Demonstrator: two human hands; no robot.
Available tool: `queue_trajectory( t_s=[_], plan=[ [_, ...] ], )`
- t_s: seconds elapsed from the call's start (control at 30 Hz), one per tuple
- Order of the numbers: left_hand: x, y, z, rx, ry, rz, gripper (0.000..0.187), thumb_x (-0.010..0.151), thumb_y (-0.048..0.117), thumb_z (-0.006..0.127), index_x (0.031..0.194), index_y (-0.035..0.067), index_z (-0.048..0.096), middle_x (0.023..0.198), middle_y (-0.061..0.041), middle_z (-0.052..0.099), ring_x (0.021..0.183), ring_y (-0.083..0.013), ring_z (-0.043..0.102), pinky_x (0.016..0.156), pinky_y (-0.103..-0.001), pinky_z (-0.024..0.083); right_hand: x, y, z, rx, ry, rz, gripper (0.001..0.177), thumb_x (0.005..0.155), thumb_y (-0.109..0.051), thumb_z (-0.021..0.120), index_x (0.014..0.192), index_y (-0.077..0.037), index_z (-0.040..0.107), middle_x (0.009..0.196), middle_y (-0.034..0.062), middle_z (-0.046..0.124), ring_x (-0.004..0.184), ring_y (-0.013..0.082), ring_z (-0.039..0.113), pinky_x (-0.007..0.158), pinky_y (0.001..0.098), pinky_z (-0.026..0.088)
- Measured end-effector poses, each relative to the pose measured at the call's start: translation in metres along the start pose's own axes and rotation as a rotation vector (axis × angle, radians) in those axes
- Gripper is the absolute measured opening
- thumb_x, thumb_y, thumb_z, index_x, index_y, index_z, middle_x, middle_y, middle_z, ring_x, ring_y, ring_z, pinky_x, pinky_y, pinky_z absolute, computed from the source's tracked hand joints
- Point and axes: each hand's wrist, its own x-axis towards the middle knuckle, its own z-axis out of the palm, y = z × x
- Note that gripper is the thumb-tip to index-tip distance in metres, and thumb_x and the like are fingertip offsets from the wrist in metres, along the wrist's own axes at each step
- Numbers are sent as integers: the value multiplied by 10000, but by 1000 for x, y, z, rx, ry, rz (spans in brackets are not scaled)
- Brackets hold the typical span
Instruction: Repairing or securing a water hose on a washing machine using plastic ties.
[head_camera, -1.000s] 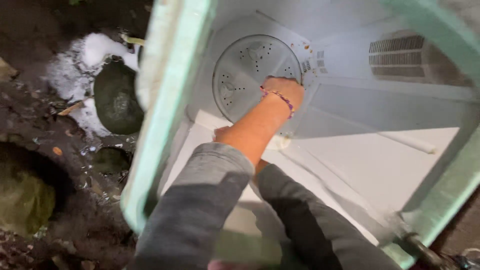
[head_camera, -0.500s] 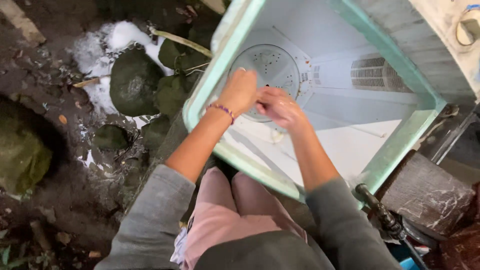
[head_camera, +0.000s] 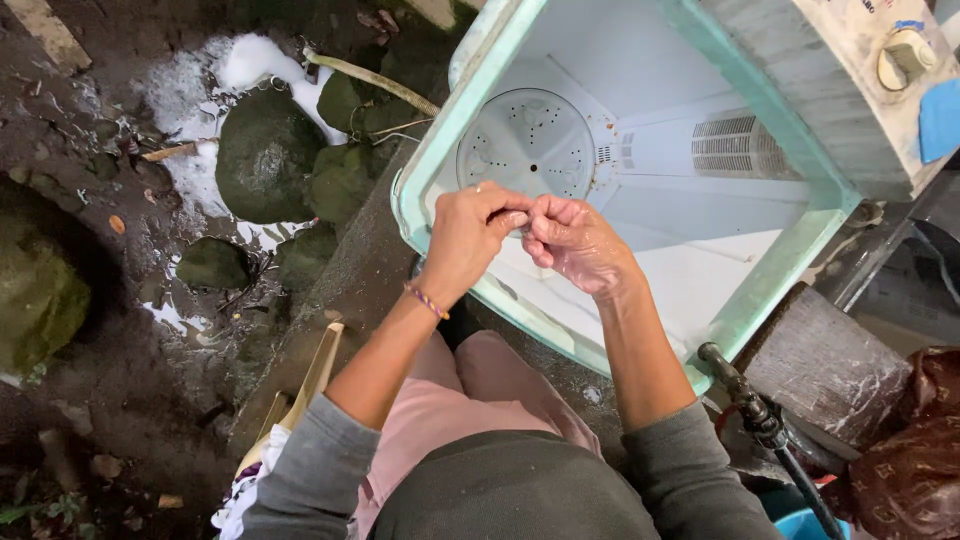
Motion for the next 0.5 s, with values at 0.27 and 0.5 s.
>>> queue_trajectory(
  t_s=[0.27, 0.5],
  plan=[
    [-28, 12, -6, 107, 183, 57, 97, 899, 47, 731, 990, 36, 762, 870, -106, 725, 739, -237, 695, 672, -341, 540, -10, -16, 22, -5, -21, 13, 232, 993, -226, 704, 1022, 3, 680, 939, 71, 687, 711, 131, 576, 616, 250, 455],
    [-55, 16, -48, -48, 422, -23, 73, 927, 62, 735, 988, 22, 729, 881, -42, 725, 705, -93, 673, 649, -256, 560, 0, -18, 64, -69, 45, -37, 166, 982, -152, 704, 1009, 10, 677, 883, 71, 663, 707, 135, 589, 636, 264, 485]
  ],
)
